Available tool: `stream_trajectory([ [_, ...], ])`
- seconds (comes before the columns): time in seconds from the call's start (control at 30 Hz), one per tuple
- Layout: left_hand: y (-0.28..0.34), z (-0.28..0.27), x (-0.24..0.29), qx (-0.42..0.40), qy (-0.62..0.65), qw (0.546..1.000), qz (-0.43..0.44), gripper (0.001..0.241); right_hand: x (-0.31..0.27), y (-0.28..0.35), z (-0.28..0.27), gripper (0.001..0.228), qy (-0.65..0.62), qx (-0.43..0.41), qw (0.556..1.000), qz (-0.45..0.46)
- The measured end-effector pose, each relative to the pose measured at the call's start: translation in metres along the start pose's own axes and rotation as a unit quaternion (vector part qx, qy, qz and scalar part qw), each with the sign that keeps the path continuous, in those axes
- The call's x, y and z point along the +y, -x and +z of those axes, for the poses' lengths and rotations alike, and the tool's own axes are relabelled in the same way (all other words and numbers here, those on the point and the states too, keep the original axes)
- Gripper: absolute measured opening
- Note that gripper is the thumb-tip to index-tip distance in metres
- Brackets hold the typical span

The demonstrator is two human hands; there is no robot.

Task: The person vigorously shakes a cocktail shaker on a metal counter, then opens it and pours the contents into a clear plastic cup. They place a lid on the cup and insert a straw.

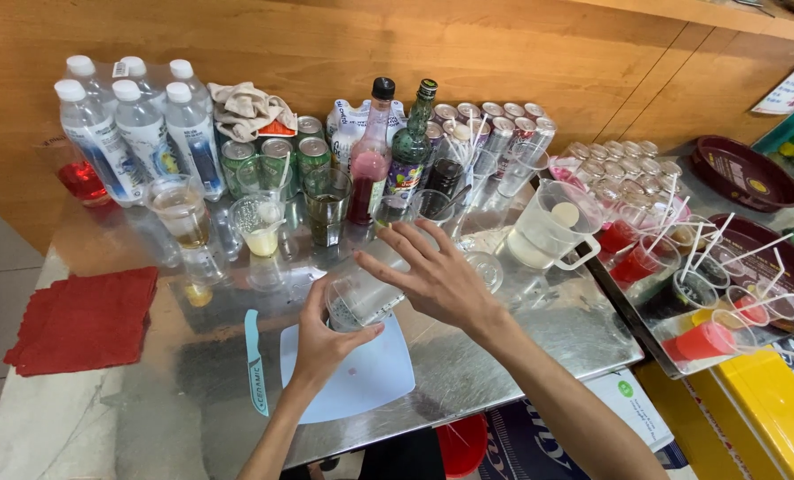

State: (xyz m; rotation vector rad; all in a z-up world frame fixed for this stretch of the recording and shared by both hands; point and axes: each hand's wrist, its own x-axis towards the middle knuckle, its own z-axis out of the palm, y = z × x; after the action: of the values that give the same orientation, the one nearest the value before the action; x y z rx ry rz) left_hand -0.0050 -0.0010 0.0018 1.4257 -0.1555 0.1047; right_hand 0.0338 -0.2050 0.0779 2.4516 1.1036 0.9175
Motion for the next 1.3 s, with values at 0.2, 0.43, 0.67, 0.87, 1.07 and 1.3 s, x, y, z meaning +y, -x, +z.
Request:
stream_trajectory([
  [0.2, -0.002, -0.003, -0.006, 0.006, -0.003, 1.0, -0.004, 0.096, -0.006, -0.003, -0.004, 0.11, -0.094, -0.028, 0.992, 0.076],
  [0.43, -0.001, -0.008, 0.002, 0.047, 0.016, 0.999, 0.004, 0.096, -0.016, 0.004, -0.021, 0.11, -0.346, 0.001, 0.886, 0.31],
  [0.67, -0.001, -0.019, -0.011, 0.069, -0.002, 0.997, 0.031, 0.096, -0.029, 0.007, -0.005, 0.107, -0.485, 0.028, 0.712, 0.508],
  [0.87, 0.005, -0.02, -0.012, 0.091, -0.018, 0.995, 0.029, 0.096, -0.025, 0.006, 0.018, 0.095, -0.532, 0.064, 0.63, 0.562],
  [1.07, 0.013, -0.029, -0.01, 0.094, -0.077, 0.991, 0.052, 0.086, -0.035, -0.011, 0.04, 0.087, -0.54, -0.033, 0.58, 0.61],
  [1.3, 0.015, -0.055, -0.019, 0.14, -0.078, 0.985, 0.059, 0.09, -0.045, -0.012, 0.067, 0.109, -0.48, -0.002, 0.643, 0.597],
])
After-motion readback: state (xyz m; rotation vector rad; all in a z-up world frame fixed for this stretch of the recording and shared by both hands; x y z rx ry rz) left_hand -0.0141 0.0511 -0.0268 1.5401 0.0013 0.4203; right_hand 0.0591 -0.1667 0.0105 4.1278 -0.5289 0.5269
